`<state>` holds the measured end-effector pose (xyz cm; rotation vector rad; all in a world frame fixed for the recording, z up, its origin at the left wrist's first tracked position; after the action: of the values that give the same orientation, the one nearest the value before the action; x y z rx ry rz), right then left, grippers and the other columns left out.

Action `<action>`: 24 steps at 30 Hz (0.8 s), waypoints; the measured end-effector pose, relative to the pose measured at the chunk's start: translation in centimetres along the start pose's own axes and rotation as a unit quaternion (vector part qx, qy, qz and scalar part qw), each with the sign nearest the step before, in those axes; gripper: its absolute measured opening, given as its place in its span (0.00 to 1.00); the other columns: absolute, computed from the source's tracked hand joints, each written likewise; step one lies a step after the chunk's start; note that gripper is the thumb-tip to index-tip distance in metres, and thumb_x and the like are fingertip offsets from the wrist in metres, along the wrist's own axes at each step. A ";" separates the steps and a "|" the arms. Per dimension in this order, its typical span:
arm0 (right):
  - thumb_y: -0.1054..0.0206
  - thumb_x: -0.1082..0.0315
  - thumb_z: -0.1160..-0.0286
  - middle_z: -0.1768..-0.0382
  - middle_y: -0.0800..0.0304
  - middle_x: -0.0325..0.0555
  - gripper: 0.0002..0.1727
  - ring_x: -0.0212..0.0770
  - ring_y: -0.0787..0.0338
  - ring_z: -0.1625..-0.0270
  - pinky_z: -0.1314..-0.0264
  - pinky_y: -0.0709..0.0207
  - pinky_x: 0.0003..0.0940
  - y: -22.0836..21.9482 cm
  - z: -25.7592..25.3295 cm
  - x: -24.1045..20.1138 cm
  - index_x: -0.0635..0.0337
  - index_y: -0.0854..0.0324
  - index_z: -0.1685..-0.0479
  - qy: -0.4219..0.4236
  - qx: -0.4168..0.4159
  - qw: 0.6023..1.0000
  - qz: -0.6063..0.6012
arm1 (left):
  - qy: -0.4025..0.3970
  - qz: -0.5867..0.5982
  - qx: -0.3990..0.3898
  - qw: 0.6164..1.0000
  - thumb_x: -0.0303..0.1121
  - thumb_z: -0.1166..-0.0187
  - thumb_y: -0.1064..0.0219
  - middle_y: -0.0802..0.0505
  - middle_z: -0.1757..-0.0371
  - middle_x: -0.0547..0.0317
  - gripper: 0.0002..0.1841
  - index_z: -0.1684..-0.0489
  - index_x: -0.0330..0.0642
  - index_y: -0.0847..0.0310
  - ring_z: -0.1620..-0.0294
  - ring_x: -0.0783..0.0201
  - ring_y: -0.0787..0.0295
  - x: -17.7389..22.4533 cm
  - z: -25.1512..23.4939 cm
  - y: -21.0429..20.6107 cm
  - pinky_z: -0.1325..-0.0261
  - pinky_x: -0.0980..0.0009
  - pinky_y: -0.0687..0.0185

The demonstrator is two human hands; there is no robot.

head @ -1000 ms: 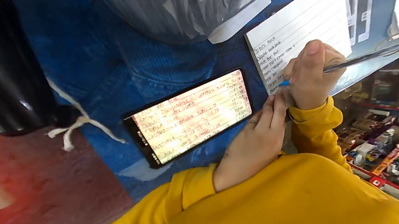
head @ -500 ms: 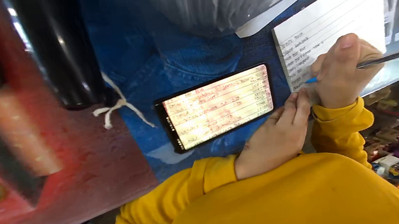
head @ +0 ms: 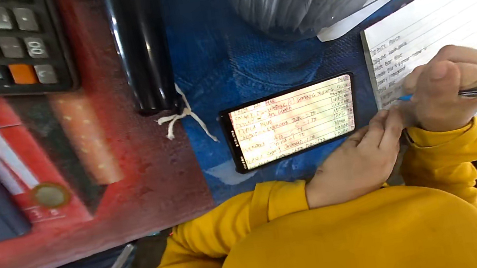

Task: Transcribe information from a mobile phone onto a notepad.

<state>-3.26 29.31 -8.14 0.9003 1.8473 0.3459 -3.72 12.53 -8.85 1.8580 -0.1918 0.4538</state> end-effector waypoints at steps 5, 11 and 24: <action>0.42 0.60 0.11 0.86 0.32 0.29 0.28 0.15 0.27 0.79 0.75 0.36 0.10 -0.1 -0.1 0.3 0.54 0.36 0.89 -0.010 0.010 1.000 0.008 | 0.002 0.019 -0.013 1.000 0.15 0.20 0.46 0.18 0.22 0.41 0.18 0.36 0.25 0.18 0.24 0.52 0.17 0.0 0.0 0.1 0.28 0.70 0.23; 0.41 0.61 0.12 0.86 0.29 0.19 0.27 0.13 0.26 0.80 0.76 0.32 0.10 -0.2 0.0 0.3 0.46 0.33 0.90 -0.088 0.055 0.994 -0.033 | 0.011 0.044 -0.008 0.999 0.17 0.19 0.46 0.17 0.23 0.41 0.16 0.38 0.25 0.18 0.24 0.51 0.17 0.0 0.2 -0.3 0.30 0.68 0.21; 0.42 0.68 0.15 0.88 0.31 0.18 0.27 0.13 0.29 0.84 0.80 0.35 0.10 -0.2 0.3 0.0 0.43 0.36 0.92 -0.145 0.111 0.983 -0.018 | 0.009 0.044 -0.020 0.999 0.16 0.21 0.45 0.18 0.23 0.38 0.16 0.40 0.24 0.17 0.24 0.49 0.18 0.0 0.2 0.0 0.32 0.67 0.20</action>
<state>-3.08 29.07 -8.38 1.0092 1.6476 -0.0168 -3.68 12.39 -8.93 1.8109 -0.2688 0.5231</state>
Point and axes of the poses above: each hand's wrist, its own z-axis away from the middle knuckle, its own y-axis out of the back of the hand, x = y × z, the point moved 2 cm from there along -z, towards the middle knuckle
